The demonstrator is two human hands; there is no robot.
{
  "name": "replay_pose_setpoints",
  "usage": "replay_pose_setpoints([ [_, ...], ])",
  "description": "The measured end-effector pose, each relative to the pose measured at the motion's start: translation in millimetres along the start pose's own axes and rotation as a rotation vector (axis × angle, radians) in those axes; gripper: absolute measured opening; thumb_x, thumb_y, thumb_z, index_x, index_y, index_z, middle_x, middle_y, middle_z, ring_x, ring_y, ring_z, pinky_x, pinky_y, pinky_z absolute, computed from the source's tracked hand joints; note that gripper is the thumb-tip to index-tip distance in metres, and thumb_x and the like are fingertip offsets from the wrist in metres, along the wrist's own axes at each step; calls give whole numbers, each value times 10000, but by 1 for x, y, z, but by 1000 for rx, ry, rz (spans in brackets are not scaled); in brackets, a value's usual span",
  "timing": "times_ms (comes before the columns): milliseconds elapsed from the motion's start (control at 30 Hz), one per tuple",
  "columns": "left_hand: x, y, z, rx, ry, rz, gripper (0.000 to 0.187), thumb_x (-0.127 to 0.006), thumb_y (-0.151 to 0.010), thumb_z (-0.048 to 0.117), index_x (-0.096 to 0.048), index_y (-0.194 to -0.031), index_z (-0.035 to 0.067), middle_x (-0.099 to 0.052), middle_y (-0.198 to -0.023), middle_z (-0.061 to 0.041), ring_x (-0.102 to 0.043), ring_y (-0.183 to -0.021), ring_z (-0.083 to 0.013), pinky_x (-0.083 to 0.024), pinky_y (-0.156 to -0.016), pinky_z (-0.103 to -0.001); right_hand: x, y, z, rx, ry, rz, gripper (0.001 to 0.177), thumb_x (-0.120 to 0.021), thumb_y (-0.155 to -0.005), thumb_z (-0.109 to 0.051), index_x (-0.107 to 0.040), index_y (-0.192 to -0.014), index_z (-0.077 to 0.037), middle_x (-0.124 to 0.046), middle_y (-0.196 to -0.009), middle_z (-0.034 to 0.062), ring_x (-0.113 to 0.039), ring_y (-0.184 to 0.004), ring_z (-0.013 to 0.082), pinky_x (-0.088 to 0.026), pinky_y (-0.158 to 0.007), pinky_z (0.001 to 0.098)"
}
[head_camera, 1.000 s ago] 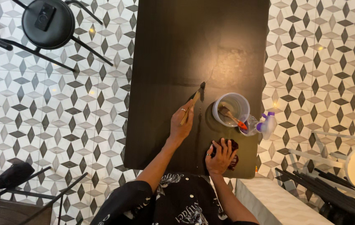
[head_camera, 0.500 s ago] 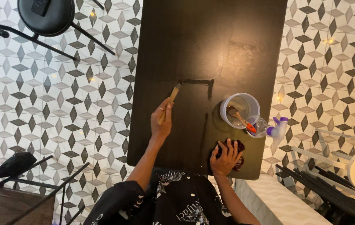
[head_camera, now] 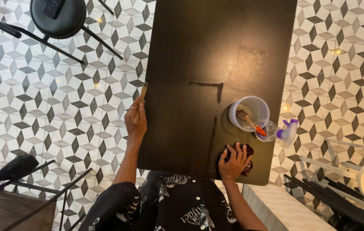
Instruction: The person applies a dark liquid from a container onto a table surface using a brush and then wipes the area with a cloth.
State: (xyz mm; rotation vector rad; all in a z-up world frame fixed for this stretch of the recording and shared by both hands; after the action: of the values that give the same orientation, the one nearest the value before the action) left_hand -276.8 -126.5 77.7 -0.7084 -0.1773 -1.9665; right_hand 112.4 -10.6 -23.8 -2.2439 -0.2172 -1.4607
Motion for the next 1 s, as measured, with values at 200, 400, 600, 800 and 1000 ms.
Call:
replay_pose_setpoints([
  [200, 11, -5, 4, 7, -58, 35, 299, -528, -1110, 111, -644, -1335, -48, -760, -1081, -190, -747, -1004, -260, -573, -856, -352, -4, 2, 0, -19, -21, 11, 214, -635, -963, -252, -736, -1130, -164, -645, -1396, 66, -481, -1447, 337, -229, -1251, 647],
  [400, 9, 15, 15, -2, 76, 46, 333, -520, -1103, 156, -626, -1346, -46, -759, -1130, -185, -752, -1070, -257, -587, -910, -341, 0, 3, 0, -3, -41, 4, 214, -635, -974, -252, -727, -1138, -149, -638, -1392, 79, -470, -1447, 347, -212, -1247, 655],
  [600, -8, 53, 29, 54, 175, -79, 396, -490, -1085, 145, -546, -1439, -25, -736, -1196, -196, -726, -1132, -276, -563, -953, -346, 3, 1, 2, 2, -68, -16, 211, -633, -977, -249, -696, -1145, -137, -620, -1396, 94, -446, -1460, 365, -200, -1234, 686],
  [800, -21, 82, 42, -17, 164, -186, 388, -486, -1064, 102, -567, -1430, 2, -732, -1225, -193, -719, -1169, -298, -559, -991, -365, 3, 0, 6, -3, -144, -45, 220, -642, -968, -259, -687, -1141, -132, -597, -1389, 120, -414, -1459, 393, -173, -1216, 708],
  [1000, -28, 88, 58, -62, 191, -254, 383, -509, -1049, 98, -575, -1415, 7, -740, -1214, -192, -727, -1160, -300, -562, -995, -371, 9, -2, 9, -23, -216, -109, 248, -638, -978, -268, -684, -1179, -129, -573, -1409, 128, -372, -1477, 406, -126, -1215, 725],
])
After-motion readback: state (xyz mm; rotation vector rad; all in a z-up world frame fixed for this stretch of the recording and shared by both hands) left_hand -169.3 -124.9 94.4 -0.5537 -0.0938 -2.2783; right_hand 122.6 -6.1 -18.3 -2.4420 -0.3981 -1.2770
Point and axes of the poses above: each hand's wrist, its own y-axis away from the middle knuckle, its own x-axis out of the back of the hand, z = x × y, the point moved 3 cm from there along -y, towards the middle knuckle
